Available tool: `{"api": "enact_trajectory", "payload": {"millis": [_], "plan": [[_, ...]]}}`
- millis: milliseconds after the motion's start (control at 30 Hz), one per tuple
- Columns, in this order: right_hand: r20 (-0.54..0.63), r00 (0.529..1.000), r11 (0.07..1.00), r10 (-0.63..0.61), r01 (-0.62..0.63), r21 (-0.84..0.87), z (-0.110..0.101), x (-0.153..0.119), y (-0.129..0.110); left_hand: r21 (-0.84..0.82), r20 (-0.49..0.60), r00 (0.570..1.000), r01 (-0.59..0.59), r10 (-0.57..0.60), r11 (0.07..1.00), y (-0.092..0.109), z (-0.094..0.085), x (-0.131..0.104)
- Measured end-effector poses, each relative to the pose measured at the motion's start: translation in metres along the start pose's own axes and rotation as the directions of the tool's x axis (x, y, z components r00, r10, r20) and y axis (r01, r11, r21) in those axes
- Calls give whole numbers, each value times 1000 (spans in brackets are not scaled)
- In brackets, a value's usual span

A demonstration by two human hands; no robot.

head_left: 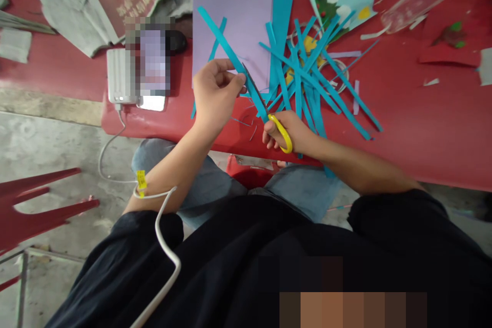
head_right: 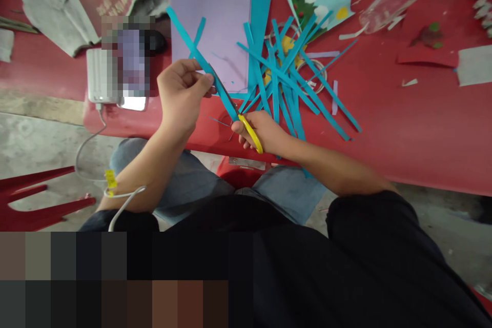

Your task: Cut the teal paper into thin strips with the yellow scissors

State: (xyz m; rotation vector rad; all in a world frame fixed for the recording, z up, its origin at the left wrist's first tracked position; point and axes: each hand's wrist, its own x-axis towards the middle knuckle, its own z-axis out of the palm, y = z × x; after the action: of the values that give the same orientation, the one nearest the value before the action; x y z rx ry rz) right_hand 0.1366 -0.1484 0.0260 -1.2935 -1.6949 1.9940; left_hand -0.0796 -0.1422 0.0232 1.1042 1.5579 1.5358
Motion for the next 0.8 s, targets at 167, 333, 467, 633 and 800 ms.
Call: {"api": "enact_trajectory", "payload": {"millis": [167, 333, 467, 633, 800], "plan": [[10, 1000, 1000, -11, 11, 13, -2, 4, 6, -2, 3, 1000, 5, -5, 1000, 1, -2, 1], [14, 1000, 1000, -14, 14, 20, -3, 8, 13, -21, 22, 1000, 10, -10, 1000, -1, -5, 5], [44, 994, 995, -99, 99, -7, -4, 5, 11, -12, 51, 999, 10, -9, 1000, -2, -7, 5], [93, 988, 992, -127, 126, 15, -7, 0, -1, -63, 91, 995, -38, 44, 997, -1, -4, 7], [95, 982, 986, -164, 164, 7, -11, -1, -5, -145, 158, 979, -103, 126, 984, -10, -3, 11]]}}
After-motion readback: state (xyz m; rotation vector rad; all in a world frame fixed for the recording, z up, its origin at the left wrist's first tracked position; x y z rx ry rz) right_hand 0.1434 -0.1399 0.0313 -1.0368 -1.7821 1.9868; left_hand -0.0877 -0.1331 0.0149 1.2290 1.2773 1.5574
